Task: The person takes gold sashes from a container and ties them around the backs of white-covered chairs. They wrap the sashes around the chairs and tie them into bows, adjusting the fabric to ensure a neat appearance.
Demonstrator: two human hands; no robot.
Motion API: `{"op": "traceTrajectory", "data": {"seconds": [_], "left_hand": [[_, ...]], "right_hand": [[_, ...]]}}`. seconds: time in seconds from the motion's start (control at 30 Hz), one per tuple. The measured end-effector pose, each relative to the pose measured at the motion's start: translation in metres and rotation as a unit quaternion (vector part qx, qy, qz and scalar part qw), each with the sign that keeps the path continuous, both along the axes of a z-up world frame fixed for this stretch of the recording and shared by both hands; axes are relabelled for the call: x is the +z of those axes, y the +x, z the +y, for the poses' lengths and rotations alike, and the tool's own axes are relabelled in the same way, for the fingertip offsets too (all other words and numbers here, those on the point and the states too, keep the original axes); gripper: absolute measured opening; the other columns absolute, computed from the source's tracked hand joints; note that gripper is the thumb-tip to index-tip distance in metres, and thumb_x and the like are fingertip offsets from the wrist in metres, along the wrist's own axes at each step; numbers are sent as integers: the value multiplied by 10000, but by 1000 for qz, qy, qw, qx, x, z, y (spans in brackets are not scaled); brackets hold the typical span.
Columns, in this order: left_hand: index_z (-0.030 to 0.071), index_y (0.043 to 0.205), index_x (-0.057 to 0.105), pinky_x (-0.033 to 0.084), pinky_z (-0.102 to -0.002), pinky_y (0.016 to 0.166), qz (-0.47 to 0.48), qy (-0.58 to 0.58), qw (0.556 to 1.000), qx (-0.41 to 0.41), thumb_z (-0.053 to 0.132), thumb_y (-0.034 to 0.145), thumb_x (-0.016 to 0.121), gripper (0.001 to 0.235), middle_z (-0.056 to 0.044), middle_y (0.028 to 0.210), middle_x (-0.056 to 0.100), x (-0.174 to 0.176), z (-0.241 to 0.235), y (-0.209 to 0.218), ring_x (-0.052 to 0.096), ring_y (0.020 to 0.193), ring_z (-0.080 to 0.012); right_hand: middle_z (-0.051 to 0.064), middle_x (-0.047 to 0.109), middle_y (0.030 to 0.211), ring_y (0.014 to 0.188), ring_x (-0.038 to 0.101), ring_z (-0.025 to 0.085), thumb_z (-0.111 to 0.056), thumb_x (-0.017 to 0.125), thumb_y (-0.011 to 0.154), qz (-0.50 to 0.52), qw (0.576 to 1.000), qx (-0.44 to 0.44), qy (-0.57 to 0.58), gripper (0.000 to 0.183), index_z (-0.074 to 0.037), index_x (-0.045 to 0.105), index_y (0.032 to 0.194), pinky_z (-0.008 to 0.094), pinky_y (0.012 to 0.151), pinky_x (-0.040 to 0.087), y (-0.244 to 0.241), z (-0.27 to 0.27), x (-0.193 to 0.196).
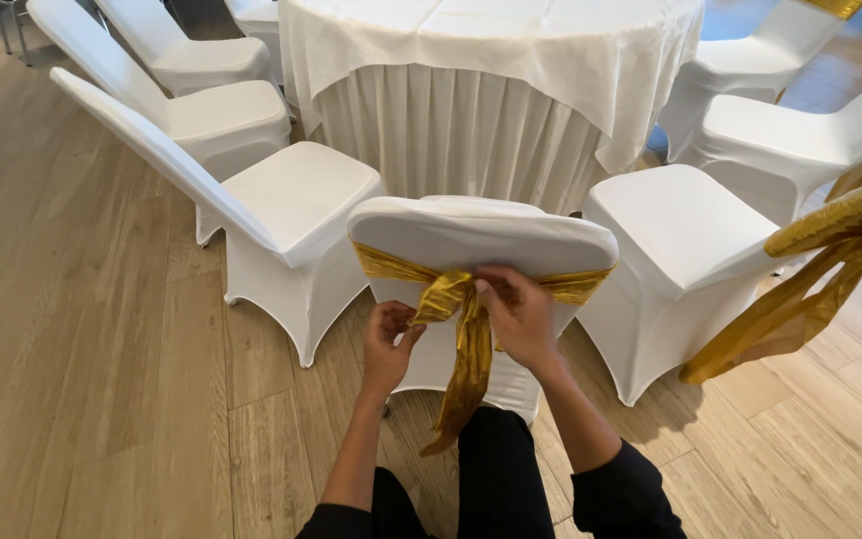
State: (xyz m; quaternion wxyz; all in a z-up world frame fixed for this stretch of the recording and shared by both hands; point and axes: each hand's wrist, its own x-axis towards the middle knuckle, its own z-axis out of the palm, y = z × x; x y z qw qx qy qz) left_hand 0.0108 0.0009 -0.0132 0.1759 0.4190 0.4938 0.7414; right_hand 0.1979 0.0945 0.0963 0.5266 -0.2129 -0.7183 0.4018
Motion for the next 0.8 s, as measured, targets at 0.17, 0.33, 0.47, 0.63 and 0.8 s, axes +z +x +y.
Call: {"op": "traceTrajectory", "data": {"seconds": [0.17,0.33,0.47,0.63,0.8], "left_hand": [[132,1216,440,505,-311,805,-7,50,990,134,229,819,865,590,-65,1239,622,-42,-20,25,628,1011,-169],[80,830,655,465,-264,530,208,-12,969,133,245,968,664,216,-28,725,620,-10,-30,101,550,592,-121],[-9,1345,516,616,-497,749,216,-97,970,49,349,942,741,584,-266,1182,613,13,-1,117,697,1002,-392],[35,1015,700,592,-337,689,327,-26,933,145,167,955,730,147,-80,889,647,28,18,123,700,843,-255],[33,1130,655,575,-398,827,340,12,929,149,161,994,683,188,-112,1058,634,62,22,120,665,1016,-287]], "right_hand": [[133,739,823,791,715,219,-80,686,995,47,984,-163,56,69,-37,731,966,368,759,563,65,4,-48],[197,560,1286,1133,630,341,24,515,906,171,910,20,-378,554,4,476,1458,438,917,554,60,36,-159],[126,655,1098,1042,681,282,23,577,928,268,892,111,-347,319,6,639,1240,443,933,550,42,21,-137],[140,708,936,886,704,220,-25,656,978,226,942,34,-244,135,62,686,1077,435,857,599,43,25,-132],[95,666,937,908,671,192,-79,605,1028,203,959,30,-195,136,35,675,1052,426,867,588,41,24,-135]]}}
